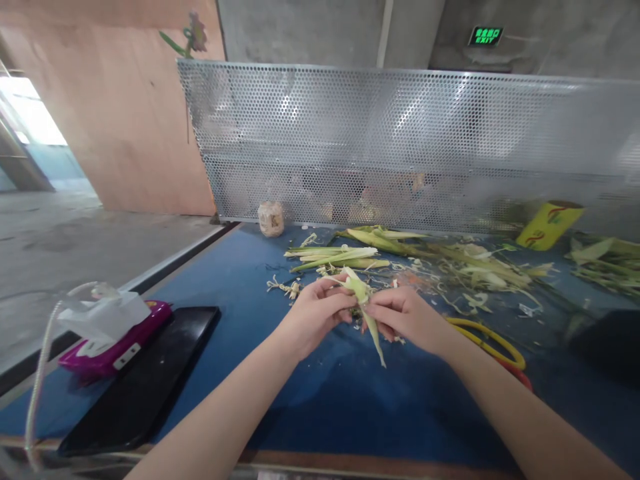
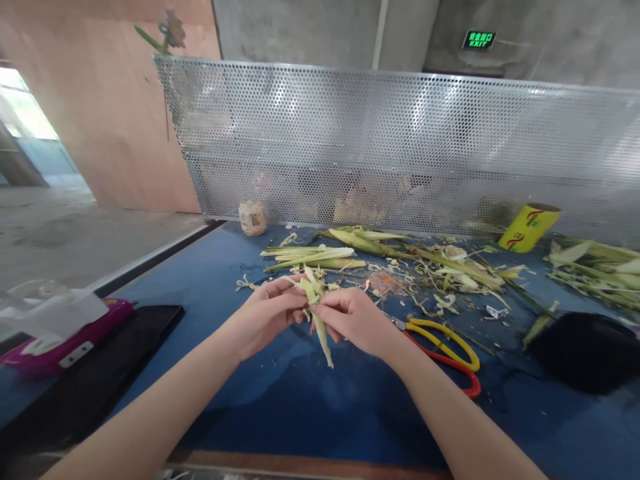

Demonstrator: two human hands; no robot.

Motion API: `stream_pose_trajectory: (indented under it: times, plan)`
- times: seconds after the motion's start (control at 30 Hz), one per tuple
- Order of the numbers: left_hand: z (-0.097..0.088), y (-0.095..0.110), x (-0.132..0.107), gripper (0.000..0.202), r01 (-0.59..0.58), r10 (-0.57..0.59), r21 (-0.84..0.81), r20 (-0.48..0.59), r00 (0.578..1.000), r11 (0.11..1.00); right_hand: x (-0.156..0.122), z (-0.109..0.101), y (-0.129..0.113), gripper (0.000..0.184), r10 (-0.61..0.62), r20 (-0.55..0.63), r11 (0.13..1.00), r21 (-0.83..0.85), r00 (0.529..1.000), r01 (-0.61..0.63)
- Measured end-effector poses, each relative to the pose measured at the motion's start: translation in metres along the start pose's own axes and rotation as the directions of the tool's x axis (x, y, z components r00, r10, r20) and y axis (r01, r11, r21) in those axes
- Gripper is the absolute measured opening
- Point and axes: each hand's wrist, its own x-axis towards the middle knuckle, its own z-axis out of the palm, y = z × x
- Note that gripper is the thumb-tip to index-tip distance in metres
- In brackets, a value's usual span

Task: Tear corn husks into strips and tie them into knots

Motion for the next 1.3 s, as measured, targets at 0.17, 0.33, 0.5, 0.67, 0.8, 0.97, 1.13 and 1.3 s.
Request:
stream_pose_trajectory:
  times: [0.17,0.33,0.5,0.67,0.8,0.97,1.13,1.3]
  plan:
    - [0.001,-0.001,-0.001,0.034,-0.042,0.043,-0.010,0.093,0.995,0.999,-0.001,0.002,0.000,0.032,0.009,-0.020,1.000,0.014,1.000,-0.009]
    - [-0.001,-0.002,0.001,0.032,-0.070,0.071,-0.019,0.041,0.997,0.997,-0.002,0.005,0.001,0.032,0.006,0.011,1.000,-0.005,1.000,-0.006]
    - [-0.002,0.001,0.000,0.039,-0.106,0.106,0.007,-0.052,0.993,0.994,-0.002,0.004,0.001,0.032,0.036,0.062,0.999,-0.015,0.997,-0.036]
    - [-0.006,0.000,0.002,0.041,-0.152,0.160,0.097,-0.088,0.983,0.984,-0.004,-0.003,-0.001,0.033,0.114,0.090,0.993,-0.015,0.989,-0.113]
    - [-0.005,-0.001,0.001,0.042,-0.163,0.162,0.200,0.021,0.987,0.966,-0.002,-0.008,0.002,0.035,-0.036,-0.149,0.968,-0.251,0.988,-0.003]
    - [-0.001,-0.001,-0.001,0.051,-0.123,0.101,0.267,0.093,0.990,0.956,0.003,-0.010,0.007,0.019,-0.161,-0.452,0.971,-0.233,0.877,0.058]
    - [0.002,-0.002,-0.002,0.068,-0.106,0.079,0.319,0.099,0.992,0.942,0.006,-0.007,0.008,0.016,-0.121,-0.311,0.981,-0.181,0.943,0.067]
    - [0.003,-0.003,-0.005,0.094,-0.080,0.050,0.336,0.096,0.994,0.938,0.007,-0.004,0.005,0.013,-0.067,-0.280,0.994,0.069,0.958,0.089]
